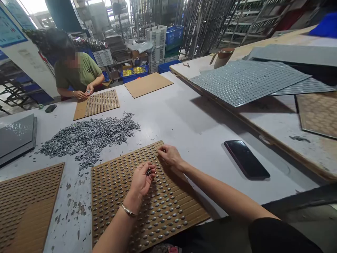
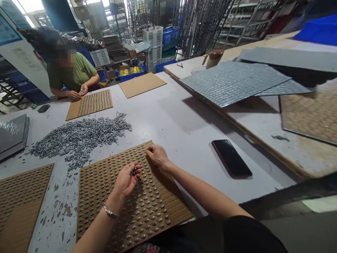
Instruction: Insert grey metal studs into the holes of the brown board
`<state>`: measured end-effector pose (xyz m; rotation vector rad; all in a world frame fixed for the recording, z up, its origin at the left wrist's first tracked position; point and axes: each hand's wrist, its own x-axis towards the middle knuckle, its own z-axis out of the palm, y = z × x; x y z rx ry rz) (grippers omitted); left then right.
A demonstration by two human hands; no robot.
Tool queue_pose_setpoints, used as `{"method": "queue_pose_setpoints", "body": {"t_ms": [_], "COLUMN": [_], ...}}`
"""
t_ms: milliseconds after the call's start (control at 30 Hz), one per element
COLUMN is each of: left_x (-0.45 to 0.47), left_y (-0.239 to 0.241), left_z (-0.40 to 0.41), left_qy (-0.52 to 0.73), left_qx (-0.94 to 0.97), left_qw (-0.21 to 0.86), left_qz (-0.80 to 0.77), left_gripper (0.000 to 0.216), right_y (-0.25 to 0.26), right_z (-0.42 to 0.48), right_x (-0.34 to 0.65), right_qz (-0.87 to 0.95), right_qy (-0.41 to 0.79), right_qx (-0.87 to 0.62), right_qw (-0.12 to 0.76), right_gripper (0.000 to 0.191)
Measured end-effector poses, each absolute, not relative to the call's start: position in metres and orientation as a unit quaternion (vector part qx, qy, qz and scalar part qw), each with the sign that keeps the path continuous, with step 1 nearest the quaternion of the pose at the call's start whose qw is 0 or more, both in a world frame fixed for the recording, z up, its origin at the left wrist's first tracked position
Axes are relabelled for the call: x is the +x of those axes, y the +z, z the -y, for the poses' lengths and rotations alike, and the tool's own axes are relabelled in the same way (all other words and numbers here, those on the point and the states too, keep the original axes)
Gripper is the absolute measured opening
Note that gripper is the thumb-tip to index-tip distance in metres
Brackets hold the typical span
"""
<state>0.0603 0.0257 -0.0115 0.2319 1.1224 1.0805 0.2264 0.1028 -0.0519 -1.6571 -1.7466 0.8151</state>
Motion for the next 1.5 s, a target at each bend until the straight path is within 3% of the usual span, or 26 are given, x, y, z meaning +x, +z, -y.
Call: {"method": "queue_pose_setpoints", "body": {"t_ms": [367, 667, 767, 1067, 1200, 1300, 1500], "left_x": [0.041, 0.04, 0.042, 0.048, 0.051, 0.058, 0.076], "left_y": [-0.011, -0.012, -0.011, -0.009, -0.014, -0.019, -0.025], "left_z": [-0.021, -0.018, -0.018, -0.027, -0.032, -0.033, -0.028], "left_qy": [0.467, 0.484, 0.486, 0.48, 0.475, 0.473, 0.456], "left_qx": [0.091, 0.08, 0.072, 0.079, 0.066, 0.071, 0.115], "left_qw": [0.723, 0.708, 0.704, 0.706, 0.723, 0.737, 0.757], "left_qz": [-0.501, -0.508, -0.513, -0.515, -0.498, -0.478, -0.454], "left_gripper": [0.011, 0.002, 0.009, 0.007, 0.007, 0.005, 0.015], "right_y": [-0.048, -0.048, -0.047, -0.047, -0.04, -0.032, -0.023], "right_z": [-0.11, -0.119, -0.122, -0.142, -0.126, -0.096, -0.05], "right_x": [0.212, 0.226, 0.225, 0.217, 0.222, 0.223, 0.226], "right_qz": [0.638, 0.667, 0.678, 0.686, 0.696, 0.697, 0.651], "right_qy": [0.265, 0.271, 0.263, 0.273, 0.313, 0.418, 0.499], "right_qx": [-0.703, -0.659, -0.647, -0.651, -0.597, -0.491, -0.451], "right_qw": [0.167, 0.216, 0.228, 0.176, 0.247, 0.312, 0.352], "right_gripper": [0.009, 0.004, 0.004, 0.004, 0.005, 0.014, 0.021]}}
